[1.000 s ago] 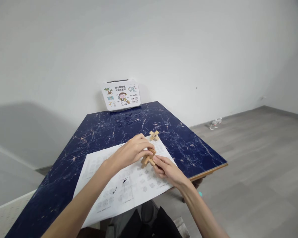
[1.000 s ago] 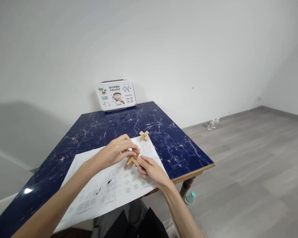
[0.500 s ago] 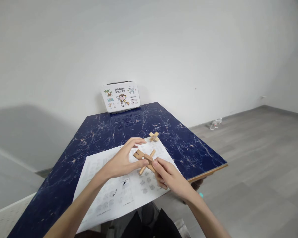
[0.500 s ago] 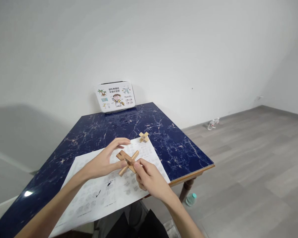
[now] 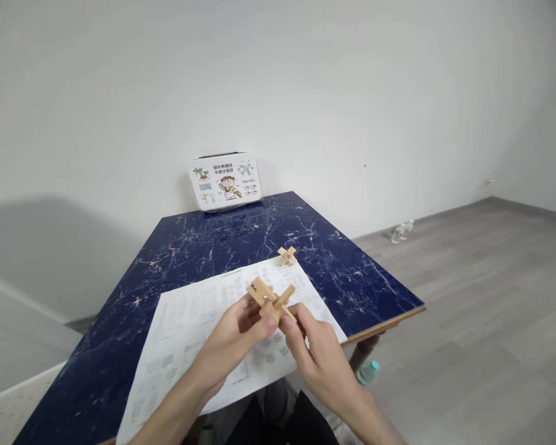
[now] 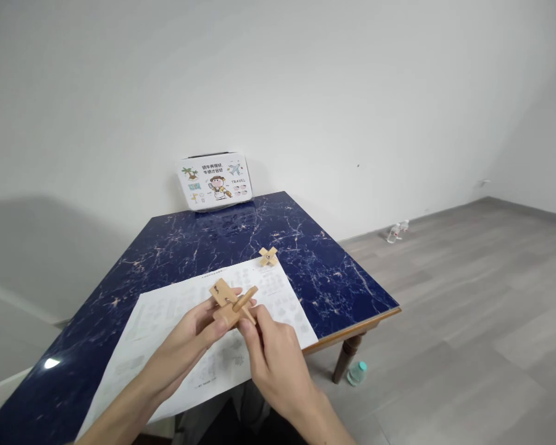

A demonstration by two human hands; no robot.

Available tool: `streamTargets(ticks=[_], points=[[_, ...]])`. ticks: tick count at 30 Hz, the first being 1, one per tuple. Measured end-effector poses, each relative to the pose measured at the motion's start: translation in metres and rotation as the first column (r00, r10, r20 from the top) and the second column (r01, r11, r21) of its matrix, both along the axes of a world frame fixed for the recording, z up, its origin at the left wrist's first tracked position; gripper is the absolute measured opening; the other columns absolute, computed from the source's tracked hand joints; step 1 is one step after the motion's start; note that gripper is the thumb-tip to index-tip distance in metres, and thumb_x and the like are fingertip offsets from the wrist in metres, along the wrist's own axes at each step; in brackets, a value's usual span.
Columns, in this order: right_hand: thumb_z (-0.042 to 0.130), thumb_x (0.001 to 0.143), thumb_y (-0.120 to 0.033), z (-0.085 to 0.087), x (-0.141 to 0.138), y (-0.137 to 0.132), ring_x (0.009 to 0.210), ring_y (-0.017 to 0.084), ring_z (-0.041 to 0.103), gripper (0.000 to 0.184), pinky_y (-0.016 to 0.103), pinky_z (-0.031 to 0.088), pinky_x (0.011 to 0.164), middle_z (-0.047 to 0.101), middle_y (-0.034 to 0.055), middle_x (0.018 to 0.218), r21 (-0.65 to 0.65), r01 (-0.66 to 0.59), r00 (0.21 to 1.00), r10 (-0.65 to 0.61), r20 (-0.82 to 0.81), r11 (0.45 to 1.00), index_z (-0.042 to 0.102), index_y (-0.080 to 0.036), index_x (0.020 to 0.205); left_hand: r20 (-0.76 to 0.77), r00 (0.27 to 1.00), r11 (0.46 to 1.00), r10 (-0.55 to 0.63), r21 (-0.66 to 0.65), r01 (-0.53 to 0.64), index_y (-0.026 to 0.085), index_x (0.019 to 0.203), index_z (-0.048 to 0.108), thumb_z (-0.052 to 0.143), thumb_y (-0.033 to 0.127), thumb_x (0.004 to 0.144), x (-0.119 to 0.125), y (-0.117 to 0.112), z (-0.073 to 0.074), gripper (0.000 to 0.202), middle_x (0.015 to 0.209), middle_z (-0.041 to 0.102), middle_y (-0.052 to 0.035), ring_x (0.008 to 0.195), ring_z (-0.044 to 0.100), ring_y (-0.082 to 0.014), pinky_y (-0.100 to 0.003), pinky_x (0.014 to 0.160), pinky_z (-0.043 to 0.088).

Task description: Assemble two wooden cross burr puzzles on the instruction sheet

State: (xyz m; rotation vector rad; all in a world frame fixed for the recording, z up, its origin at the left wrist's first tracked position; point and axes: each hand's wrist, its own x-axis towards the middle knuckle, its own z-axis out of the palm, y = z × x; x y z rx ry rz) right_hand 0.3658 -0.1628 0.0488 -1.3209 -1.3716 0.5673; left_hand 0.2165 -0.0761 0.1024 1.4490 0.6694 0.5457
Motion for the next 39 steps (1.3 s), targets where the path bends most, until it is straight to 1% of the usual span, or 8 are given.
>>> streamTargets(ticks=[8, 14, 21, 27, 30, 32, 35, 39], points=[[0.041, 0.106, -0.028, -0.002, -0.001, -0.009, 0.055, 0.015, 0.050, 0.016, 0.027, 0.030, 0.056, 0.056, -0.0023, 0.069, 0.064, -0.052, 0.981, 0.039, 0.192, 0.997, 0.051, -0.024, 0.094, 0.077, 0.994, 0.996, 0.079, -0.034, -0.077, 0.021, 0.143, 0.055, 0.089, 0.048, 0.070, -0.009, -0.011, -0.009, 0.084, 0.144, 0.062, -0.0160, 0.138, 0.053, -0.0382, -0.050, 0.114, 0.044], [0.043, 0.106, -0.031, -0.005, -0.001, -0.012, 0.055, 0.013, 0.045, 0.023, 0.027, 0.028, 0.056, 0.049, -0.0042, 0.065, 0.042, -0.059, 0.979, 0.050, 0.198, 0.997, 0.044, -0.024, 0.084, 0.153, 0.984, 0.995, 0.097, -0.043, -0.091, 0.019, 0.141, 0.056, 0.089, 0.046, 0.069, -0.012, -0.011, -0.011, 0.084, 0.143, 0.062, -0.0182, 0.133, 0.058, -0.0401, -0.051, 0.112, 0.046], [0.044, 0.105, -0.032, -0.006, -0.006, -0.012, 0.057, 0.012, 0.045, 0.024, 0.025, 0.029, 0.058, 0.049, -0.0046, 0.066, 0.017, -0.074, 0.993, 0.072, 0.094, 0.997, 0.046, -0.023, 0.083, 0.149, 0.982, 0.992, 0.117, -0.061, -0.109, 0.022, 0.142, 0.055, 0.089, 0.043, 0.071, -0.014, -0.013, -0.011, 0.082, 0.144, 0.062, -0.0173, 0.132, 0.059, -0.0392, -0.050, 0.111, 0.047], [0.044, 0.105, -0.042, -0.003, -0.002, 0.002, 0.055, 0.012, 0.044, 0.033, 0.025, 0.031, 0.055, 0.050, -0.0047, 0.062, -0.054, -0.024, 0.997, 0.020, -0.074, 0.998, 0.050, -0.022, 0.079, 0.112, 0.979, 0.977, 0.173, -0.144, -0.156, 0.019, 0.138, 0.059, 0.075, 0.047, 0.088, -0.009, -0.005, -0.018, 0.060, 0.141, 0.065, -0.0157, 0.132, 0.060, -0.0340, -0.048, 0.116, 0.042], [0.045, 0.103, -0.050, -0.006, 0.009, 0.015, 0.050, 0.012, 0.044, 0.040, 0.025, 0.032, 0.052, 0.047, -0.0056, 0.055, -0.146, 0.025, 0.989, -0.046, -0.142, 0.989, 0.048, -0.023, 0.073, 0.038, 0.967, 0.957, 0.251, -0.163, -0.241, 0.018, 0.143, 0.054, 0.067, 0.052, 0.093, -0.010, 0.003, -0.024, 0.062, 0.142, 0.064, -0.0163, 0.134, 0.059, -0.0315, -0.047, 0.118, 0.041], [0.045, 0.101, -0.052, -0.009, 0.021, 0.023, 0.048, 0.013, 0.046, 0.043, 0.025, 0.035, 0.053, 0.049, -0.0052, 0.053, -0.191, 0.057, 0.983, -0.089, -0.161, 0.980, 0.047, -0.023, 0.070, -0.068, 0.948, 0.946, 0.312, -0.068, -0.316, 0.022, 0.145, 0.050, 0.063, 0.055, 0.094, -0.015, 0.009, -0.029, 0.063, 0.147, 0.060, -0.0151, 0.135, 0.058, -0.0302, -0.047, 0.119, 0.040], [0.046, 0.100, -0.053, -0.017, 0.042, 0.035, 0.048, 0.014, 0.051, 0.045, 0.026, 0.038, 0.056, 0.054, -0.0041, 0.052, -0.224, 0.146, 0.978, -0.175, -0.115, 0.964, 0.048, -0.023, 0.067, -0.196, 0.898, 0.909, 0.394, 0.227, -0.349, 0.026, 0.140, 0.053, 0.061, 0.057, 0.093, -0.031, 0.019, -0.037, 0.057, 0.152, 0.055, -0.0126, 0.138, 0.055, -0.0297, -0.046, 0.117, 0.043], [0.046, 0.100, -0.052, -0.029, 0.067, 0.047, 0.052, 0.017, 0.057, 0.046, 0.027, 0.039, 0.059, 0.062, -0.0010, 0.055, -0.239, 0.309, 0.949, -0.316, 0.012, 0.920, 0.049, -0.023, 0.063, -0.319, 0.800, 0.802, 0.508, 0.513, -0.305, 0.026, 0.128, 0.062, 0.060, 0.059, 0.090, -0.062, 0.032, -0.049, 0.051, 0.144, 0.061, -0.0117, 0.125, 0.065, -0.0325, -0.043, 0.093, 0.059]])
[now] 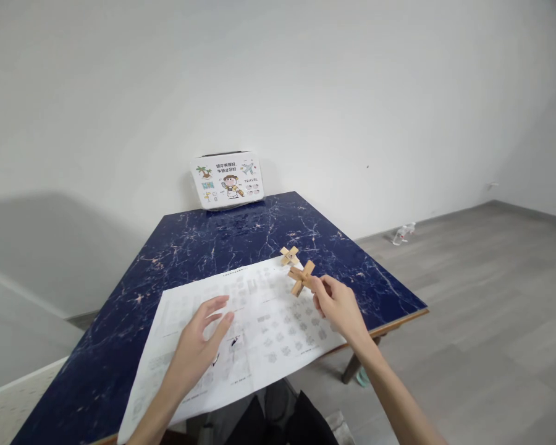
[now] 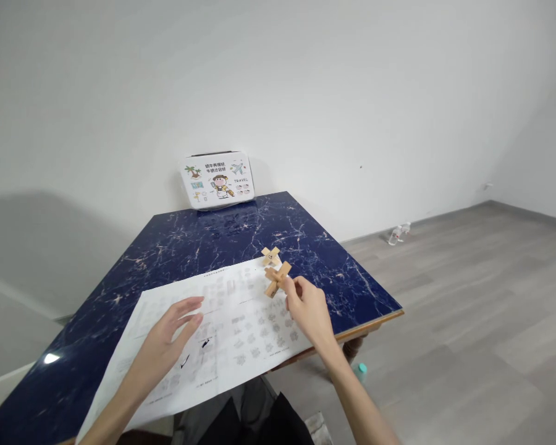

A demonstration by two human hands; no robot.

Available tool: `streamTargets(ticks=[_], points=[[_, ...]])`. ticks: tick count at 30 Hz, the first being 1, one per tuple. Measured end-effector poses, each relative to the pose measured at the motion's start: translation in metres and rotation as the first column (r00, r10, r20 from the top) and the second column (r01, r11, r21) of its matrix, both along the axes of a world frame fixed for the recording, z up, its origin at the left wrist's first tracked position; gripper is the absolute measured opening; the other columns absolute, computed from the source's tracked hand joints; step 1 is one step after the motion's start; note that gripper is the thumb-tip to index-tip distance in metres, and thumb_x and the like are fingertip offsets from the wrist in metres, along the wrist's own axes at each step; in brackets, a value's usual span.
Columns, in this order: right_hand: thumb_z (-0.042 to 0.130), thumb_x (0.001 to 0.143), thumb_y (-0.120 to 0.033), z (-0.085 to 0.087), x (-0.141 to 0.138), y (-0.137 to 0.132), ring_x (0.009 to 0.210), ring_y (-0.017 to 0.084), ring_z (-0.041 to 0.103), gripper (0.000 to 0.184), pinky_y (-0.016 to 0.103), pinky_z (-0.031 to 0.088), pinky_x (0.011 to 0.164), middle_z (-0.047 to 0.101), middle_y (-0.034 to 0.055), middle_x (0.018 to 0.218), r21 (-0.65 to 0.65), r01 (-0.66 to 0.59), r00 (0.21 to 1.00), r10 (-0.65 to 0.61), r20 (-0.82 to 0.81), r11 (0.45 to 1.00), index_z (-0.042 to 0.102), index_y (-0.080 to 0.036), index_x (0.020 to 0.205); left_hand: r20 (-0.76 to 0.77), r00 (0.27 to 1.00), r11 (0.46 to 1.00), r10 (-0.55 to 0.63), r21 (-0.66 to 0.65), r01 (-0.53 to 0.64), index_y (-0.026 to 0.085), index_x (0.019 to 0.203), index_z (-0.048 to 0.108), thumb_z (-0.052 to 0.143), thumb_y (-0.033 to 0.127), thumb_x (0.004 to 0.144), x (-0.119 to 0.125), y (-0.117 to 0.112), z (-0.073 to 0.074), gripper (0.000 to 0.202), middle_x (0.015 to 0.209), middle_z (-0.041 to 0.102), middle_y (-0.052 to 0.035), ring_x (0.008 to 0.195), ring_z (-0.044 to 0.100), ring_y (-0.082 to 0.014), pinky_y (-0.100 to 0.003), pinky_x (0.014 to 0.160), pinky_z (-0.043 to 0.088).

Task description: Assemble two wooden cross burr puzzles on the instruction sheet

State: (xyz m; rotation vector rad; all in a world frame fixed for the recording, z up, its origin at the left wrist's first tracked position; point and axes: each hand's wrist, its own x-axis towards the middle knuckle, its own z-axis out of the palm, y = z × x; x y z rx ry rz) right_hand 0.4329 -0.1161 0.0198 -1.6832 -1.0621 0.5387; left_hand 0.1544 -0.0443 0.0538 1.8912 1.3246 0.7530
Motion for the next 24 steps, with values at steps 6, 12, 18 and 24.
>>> streamTargets(ticks=[6, 12, 18, 24], points=[[0.043, 0.100, -0.050, -0.008, 0.018, 0.015, 0.057, 0.021, 0.063, 0.045, 0.028, 0.036, 0.059, 0.069, 0.0018, 0.060, -0.083, 0.146, 0.984, -0.136, 0.116, 0.986, 0.056, -0.024, 0.065, -0.186, 0.968, 0.952, 0.166, 0.287, -0.108, 0.027, 0.119, 0.068, 0.060, 0.057, 0.088, -0.058, 0.013, -0.015, 0.044, 0.130, 0.071, -0.0072, 0.111, 0.071, -0.0290, -0.025, 0.064, 0.057], [0.043, 0.099, -0.058, -0.014, 0.020, 0.020, 0.056, 0.023, 0.063, 0.048, 0.029, 0.035, 0.056, 0.070, 0.0046, 0.060, -0.070, 0.152, 0.978, -0.140, 0.153, 0.986, 0.058, -0.025, 0.069, -0.247, 0.912, 0.904, 0.328, 0.361, -0.227, 0.028, 0.114, 0.071, 0.060, 0.057, 0.083, -0.110, 0.012, -0.019, 0.044, 0.119, 0.076, -0.0050, 0.106, 0.072, -0.0292, -0.023, 0.052, 0.050], [0.043, 0.101, -0.059, -0.028, 0.009, -0.002, 0.053, 0.021, 0.061, 0.046, 0.030, 0.038, 0.059, 0.064, 0.0008, 0.055, 0.043, 0.047, 0.991, -0.052, 0.120, 0.998, 0.053, -0.025, 0.072, -0.265, 0.877, 0.897, 0.400, 0.308, -0.316, 0.026, 0.109, 0.072, 0.058, 0.060, 0.082, -0.138, 0.005, -0.024, 0.045, 0.115, 0.077, -0.0074, 0.109, 0.071, -0.0317, -0.027, 0.058, 0.054], [0.044, 0.103, -0.055, -0.035, 0.002, -0.017, 0.051, 0.015, 0.053, 0.043, 0.026, 0.038, 0.058, 0.056, -0.0039, 0.055, 0.075, -0.156, 0.981, 0.145, 0.130, 0.985, 0.050, -0.024, 0.075, -0.334, 0.841, 0.888, 0.426, 0.333, -0.318, 0.027, 0.113, 0.071, 0.056, 0.059, 0.082, -0.140, 0.004, -0.030, 0.047, 0.117, 0.075, -0.0088, 0.092, 0.073, -0.0284, -0.031, 0.061, 0.055]])
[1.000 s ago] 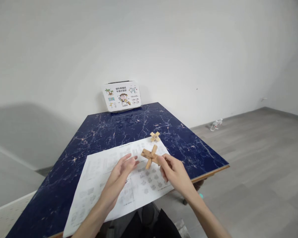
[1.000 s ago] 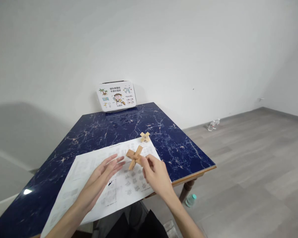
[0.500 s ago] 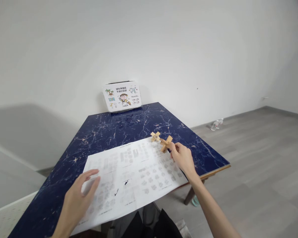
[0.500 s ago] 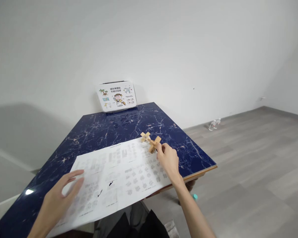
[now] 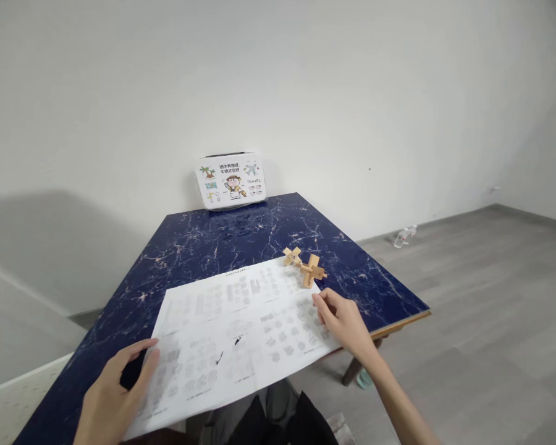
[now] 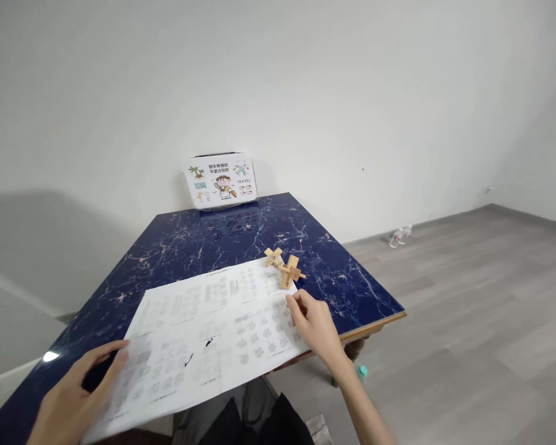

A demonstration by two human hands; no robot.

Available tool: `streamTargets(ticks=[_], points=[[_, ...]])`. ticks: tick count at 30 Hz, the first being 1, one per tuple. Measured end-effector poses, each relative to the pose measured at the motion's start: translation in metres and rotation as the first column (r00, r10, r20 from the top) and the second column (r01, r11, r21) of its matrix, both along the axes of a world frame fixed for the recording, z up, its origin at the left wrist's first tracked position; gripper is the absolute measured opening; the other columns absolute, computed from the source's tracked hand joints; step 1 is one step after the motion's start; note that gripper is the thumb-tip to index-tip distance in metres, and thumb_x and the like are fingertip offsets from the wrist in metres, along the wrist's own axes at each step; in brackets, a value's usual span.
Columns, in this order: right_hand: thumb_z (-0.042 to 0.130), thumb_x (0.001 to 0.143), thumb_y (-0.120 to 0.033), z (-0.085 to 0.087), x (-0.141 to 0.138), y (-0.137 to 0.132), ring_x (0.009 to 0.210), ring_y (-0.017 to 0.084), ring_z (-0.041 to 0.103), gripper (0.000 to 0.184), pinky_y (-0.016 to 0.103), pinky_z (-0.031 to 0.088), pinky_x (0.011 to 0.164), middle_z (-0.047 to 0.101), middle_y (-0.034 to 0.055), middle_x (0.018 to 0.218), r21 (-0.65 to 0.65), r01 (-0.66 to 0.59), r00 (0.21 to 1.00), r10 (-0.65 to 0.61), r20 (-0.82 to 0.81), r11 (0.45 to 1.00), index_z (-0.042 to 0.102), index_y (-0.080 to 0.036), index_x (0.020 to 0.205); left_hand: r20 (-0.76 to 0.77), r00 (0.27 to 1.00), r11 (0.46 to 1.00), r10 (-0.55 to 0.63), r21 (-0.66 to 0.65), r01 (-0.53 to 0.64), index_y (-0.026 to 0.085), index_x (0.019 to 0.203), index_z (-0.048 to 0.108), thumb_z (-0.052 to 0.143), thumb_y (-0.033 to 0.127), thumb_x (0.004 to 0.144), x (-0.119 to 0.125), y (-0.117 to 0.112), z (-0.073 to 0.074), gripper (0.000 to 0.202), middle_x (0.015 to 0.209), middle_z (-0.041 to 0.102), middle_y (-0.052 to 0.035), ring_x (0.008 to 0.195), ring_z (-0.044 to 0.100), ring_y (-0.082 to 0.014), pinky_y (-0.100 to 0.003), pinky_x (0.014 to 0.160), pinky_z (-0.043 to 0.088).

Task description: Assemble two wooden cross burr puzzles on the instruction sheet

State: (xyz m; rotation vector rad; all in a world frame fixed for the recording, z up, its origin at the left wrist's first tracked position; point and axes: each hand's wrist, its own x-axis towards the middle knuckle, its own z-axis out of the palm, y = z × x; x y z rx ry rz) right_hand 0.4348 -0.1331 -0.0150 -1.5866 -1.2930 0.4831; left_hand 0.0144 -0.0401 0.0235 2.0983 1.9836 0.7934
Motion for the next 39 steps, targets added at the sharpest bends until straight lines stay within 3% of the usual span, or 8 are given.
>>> streamTargets(ticks=[2, 4, 6, 8, 14, 27, 39], points=[[0.045, 0.102, -0.054, 0.000, 0.001, -0.001, 0.053, 0.015, 0.053, 0.041, 0.026, 0.038, 0.058, 0.056, -0.0038, 0.057, -0.002, -0.031, 1.000, 0.031, 0.000, 1.000, 0.051, -0.023, 0.075, -0.045, 0.999, 1.000, -0.020, 0.008, 0.021, 0.027, 0.114, 0.070, 0.054, 0.059, 0.084, 0.003, 0.001, -0.002, 0.046, 0.122, 0.073, -0.0097, 0.095, 0.072, -0.0301, -0.035, 0.069, 0.057], [0.045, 0.102, -0.054, 0.001, 0.002, -0.001, 0.053, 0.014, 0.053, 0.041, 0.026, 0.038, 0.058, 0.056, -0.0040, 0.057, 0.003, -0.040, 0.999, 0.040, -0.014, 0.999, 0.051, -0.023, 0.076, -0.071, 0.997, 0.998, -0.036, 0.054, 0.040, 0.024, 0.115, 0.068, 0.051, 0.059, 0.085, 0.007, 0.003, -0.004, 0.049, 0.127, 0.071, -0.0117, 0.110, 0.068, -0.0349, -0.042, 0.086, 0.058], [0.045, 0.102, -0.054, 0.002, 0.002, -0.001, 0.053, 0.014, 0.053, 0.041, 0.025, 0.039, 0.058, 0.055, -0.0041, 0.057, 0.009, -0.043, 0.999, 0.044, -0.030, 0.999, 0.051, -0.023, 0.076, -0.091, 0.995, 0.995, -0.030, 0.095, 0.039, 0.019, 0.120, 0.065, 0.049, 0.059, 0.085, 0.010, 0.005, -0.005, 0.055, 0.132, 0.068, -0.0150, 0.123, 0.062, -0.0392, -0.051, 0.104, 0.050], [0.046, 0.102, -0.055, 0.002, 0.002, -0.002, 0.053, 0.014, 0.053, 0.042, 0.025, 0.040, 0.058, 0.056, -0.0039, 0.057, 0.013, -0.045, 0.998, 0.046, -0.042, 0.999, 0.050, -0.023, 0.075, -0.104, 0.994, 0.995, -0.026, 0.089, 0.035, 0.016, 0.126, 0.062, 0.049, 0.061, 0.086, 0.012, 0.007, -0.006, 0.061, 0.135, 0.066, -0.0170, 0.128, 0.059, -0.0410, -0.055, 0.111, 0.045], [0.046, 0.101, -0.054, 0.003, 0.001, -0.003, 0.053, 0.015, 0.054, 0.040, 0.026, 0.040, 0.058, 0.056, -0.0035, 0.057, 0.011, -0.035, 0.999, 0.035, -0.030, 0.999, 0.051, -0.023, 0.076, -0.118, 0.993, 0.999, -0.023, 0.033, 0.027, 0.016, 0.136, 0.059, 0.048, 0.060, 0.089, 0.009, 0.009, -0.008, 0.065, 0.139, 0.063, -0.0179, 0.133, 0.056, -0.0413, -0.056, 0.114, 0.043], [0.046, 0.102, -0.051, 0.001, 0.001, -0.003, 0.054, 0.015, 0.054, 0.038, 0.026, 0.039, 0.058, 0.057, -0.0032, 0.058, -0.004, -0.033, 0.999, 0.033, -0.011, 0.999, 0.052, -0.023, 0.077, -0.115, 0.993, 0.999, -0.037, 0.006, 0.038, 0.017, 0.135, 0.062, 0.046, 0.058, 0.091, 0.008, 0.009, -0.008, 0.063, 0.141, 0.062, -0.0183, 0.131, 0.057, -0.0410, -0.056, 0.112, 0.044], [0.045, 0.101, -0.053, -0.002, 0.003, -0.001, 0.054, 0.016, 0.056, 0.040, 0.026, 0.040, 0.059, 0.059, -0.0027, 0.058, 0.014, -0.030, 1.000, 0.030, -0.004, 0.999, 0.050, -0.023, 0.075, -0.113, 0.993, 0.999, -0.034, 0.033, 0.038, 0.022, 0.130, 0.064, 0.049, 0.059, 0.089, 0.005, 0.014, -0.010, 0.057, 0.138, 0.066, -0.0142, 0.126, 0.062, -0.0376, -0.050, 0.107, 0.049]])
